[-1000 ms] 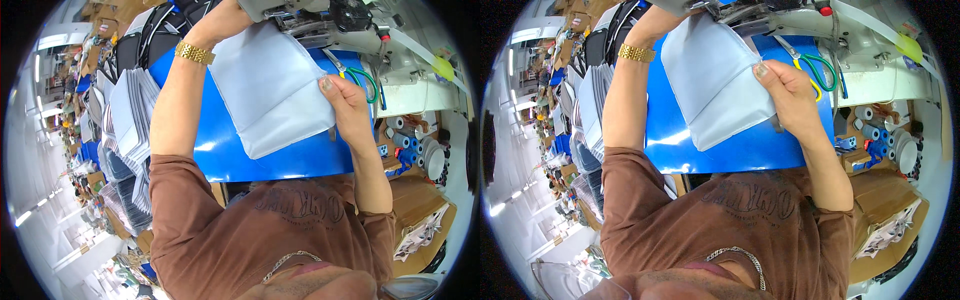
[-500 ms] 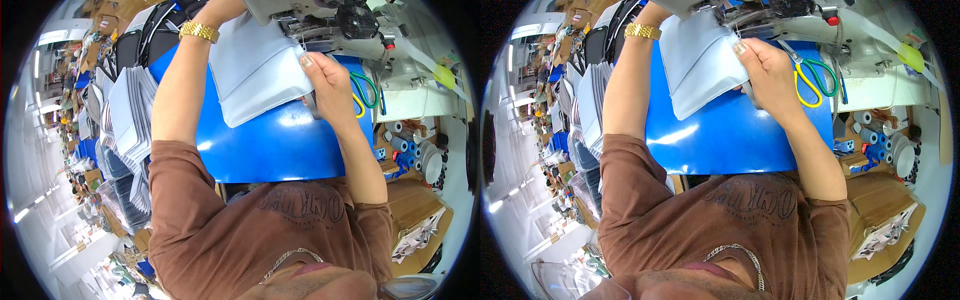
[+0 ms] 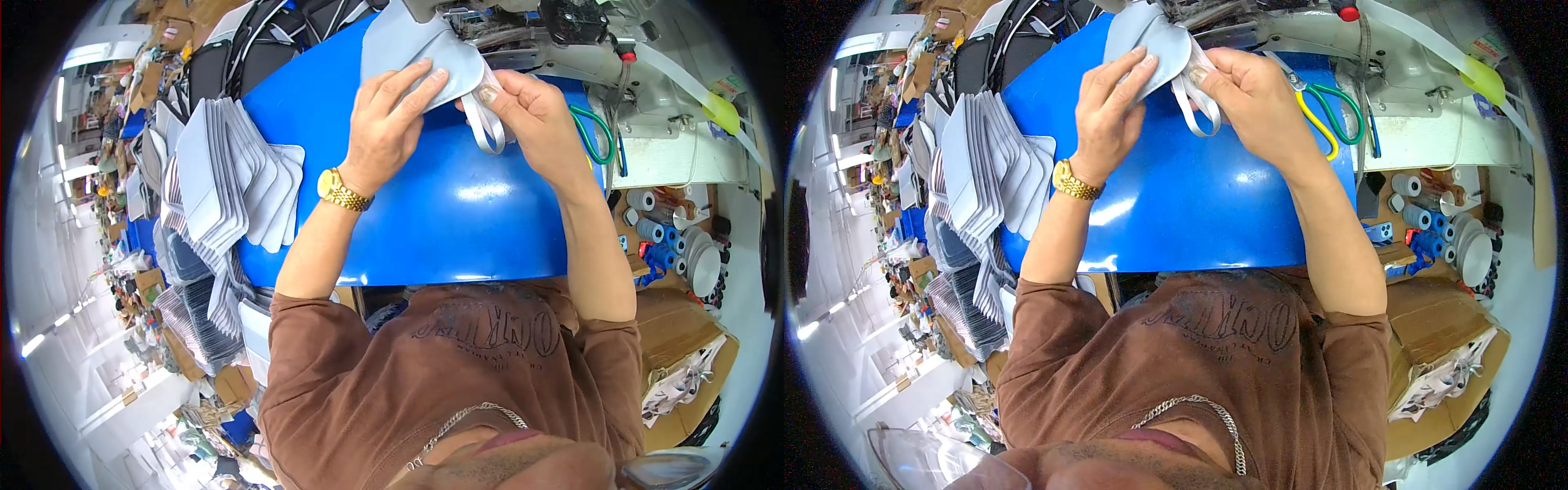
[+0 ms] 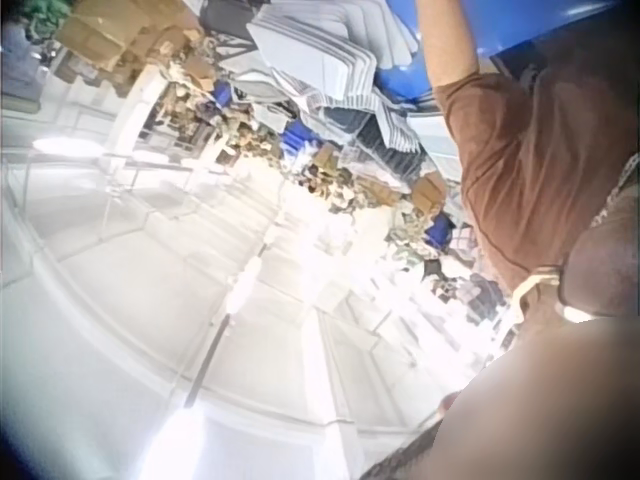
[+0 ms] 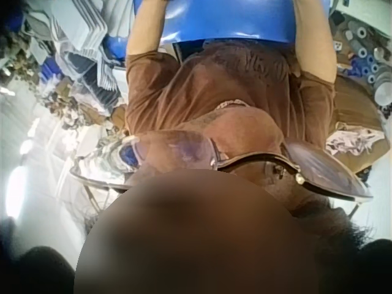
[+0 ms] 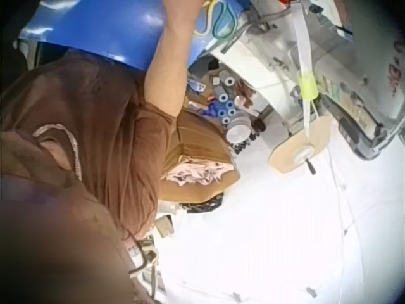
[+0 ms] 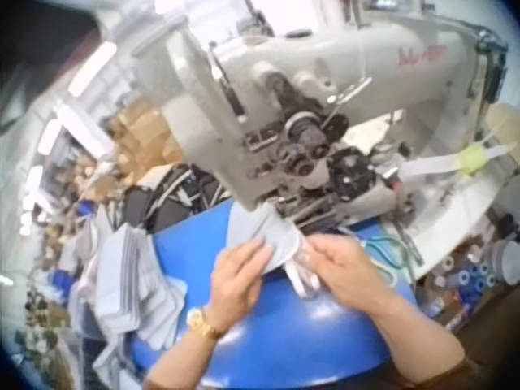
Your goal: Sewing fabric edges and straps onto panels to assemble bags using an industrial sewing machine.
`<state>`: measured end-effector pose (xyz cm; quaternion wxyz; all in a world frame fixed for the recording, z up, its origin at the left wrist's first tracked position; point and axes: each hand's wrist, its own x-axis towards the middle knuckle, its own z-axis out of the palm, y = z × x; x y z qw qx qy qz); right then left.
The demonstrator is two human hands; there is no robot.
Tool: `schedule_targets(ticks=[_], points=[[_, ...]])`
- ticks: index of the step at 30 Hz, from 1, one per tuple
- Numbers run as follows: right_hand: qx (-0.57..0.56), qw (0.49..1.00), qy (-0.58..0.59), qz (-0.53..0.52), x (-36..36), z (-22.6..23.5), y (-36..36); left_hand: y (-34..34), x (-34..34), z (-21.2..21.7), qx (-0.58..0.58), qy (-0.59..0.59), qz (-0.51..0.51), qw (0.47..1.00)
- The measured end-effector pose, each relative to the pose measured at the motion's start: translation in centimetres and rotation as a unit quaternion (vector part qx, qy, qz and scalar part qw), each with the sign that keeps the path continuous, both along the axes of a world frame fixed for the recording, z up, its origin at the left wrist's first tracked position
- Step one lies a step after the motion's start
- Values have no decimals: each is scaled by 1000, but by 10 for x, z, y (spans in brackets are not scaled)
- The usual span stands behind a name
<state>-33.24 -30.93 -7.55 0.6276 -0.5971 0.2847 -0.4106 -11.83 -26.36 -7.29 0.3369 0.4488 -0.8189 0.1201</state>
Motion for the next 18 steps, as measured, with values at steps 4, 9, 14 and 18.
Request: schedule_targets(ticks=[4,9,14,18], points=[[7,1000,17,1,-1,-3,-1,0,3,14,-23,-51,20,998],[-19,997,63,-27,4,0,-1,-4,3,35,-13,-138,31,990],[-26,996,62,-65,10,5,1,-10,-9,54,-8,-196,60,979],[-40,991,80,-99,13,5,3,-7,-23,67,30,-247,94,964]])
